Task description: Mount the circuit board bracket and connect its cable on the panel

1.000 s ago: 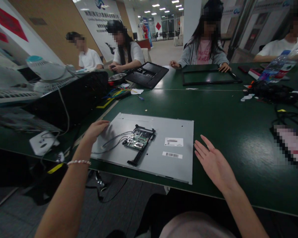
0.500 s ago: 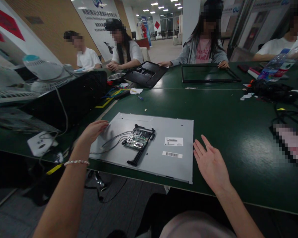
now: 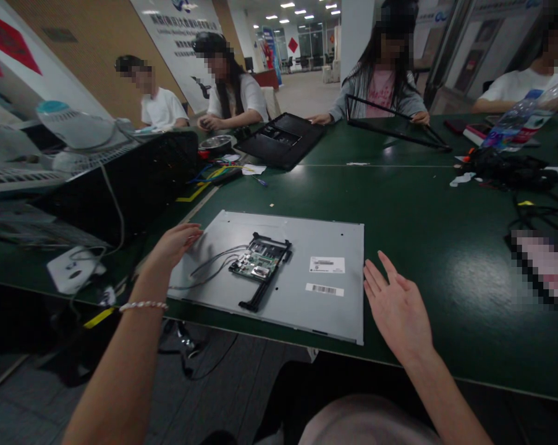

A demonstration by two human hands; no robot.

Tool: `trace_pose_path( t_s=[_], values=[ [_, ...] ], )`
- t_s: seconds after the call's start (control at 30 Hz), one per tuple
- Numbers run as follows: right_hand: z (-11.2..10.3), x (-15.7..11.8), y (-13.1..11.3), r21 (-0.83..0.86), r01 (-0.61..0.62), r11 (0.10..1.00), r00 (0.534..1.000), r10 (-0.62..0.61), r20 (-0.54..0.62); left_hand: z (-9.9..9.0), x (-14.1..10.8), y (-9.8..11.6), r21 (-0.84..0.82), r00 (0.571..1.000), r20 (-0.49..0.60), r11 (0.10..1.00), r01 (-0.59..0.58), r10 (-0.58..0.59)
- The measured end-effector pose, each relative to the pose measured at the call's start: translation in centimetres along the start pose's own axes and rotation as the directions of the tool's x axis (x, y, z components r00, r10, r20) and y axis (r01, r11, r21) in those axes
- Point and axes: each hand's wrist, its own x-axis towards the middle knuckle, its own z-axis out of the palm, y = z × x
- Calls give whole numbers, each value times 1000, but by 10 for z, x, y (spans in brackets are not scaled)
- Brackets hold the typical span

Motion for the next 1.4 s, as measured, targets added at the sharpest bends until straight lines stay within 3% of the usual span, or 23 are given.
trace_pose_path(
  t_s=[0.3,0.47,0.87,1.17,1.4],
  values=[
    [-2,1,2,-144,36,989,999,-30,42,4,-8,4,-32,1000,7,999,-19,19],
    [0,0,1,-2,1,1000,1000,-1,-17,4,-8,6,-54,1000,18,999,-4,5],
    [3,-2,-1,71,-12,997,998,16,-56,9,-4,3,-53,1000,0,998,18,-18],
    [8,-3,-5,337,-38,941,986,90,-140,5,-6,5,-108,999,44,994,-7,12],
    [6,-5,-4,352,-7,936,982,73,-174,4,-5,4,-157,996,91,987,31,-17]
  ],
)
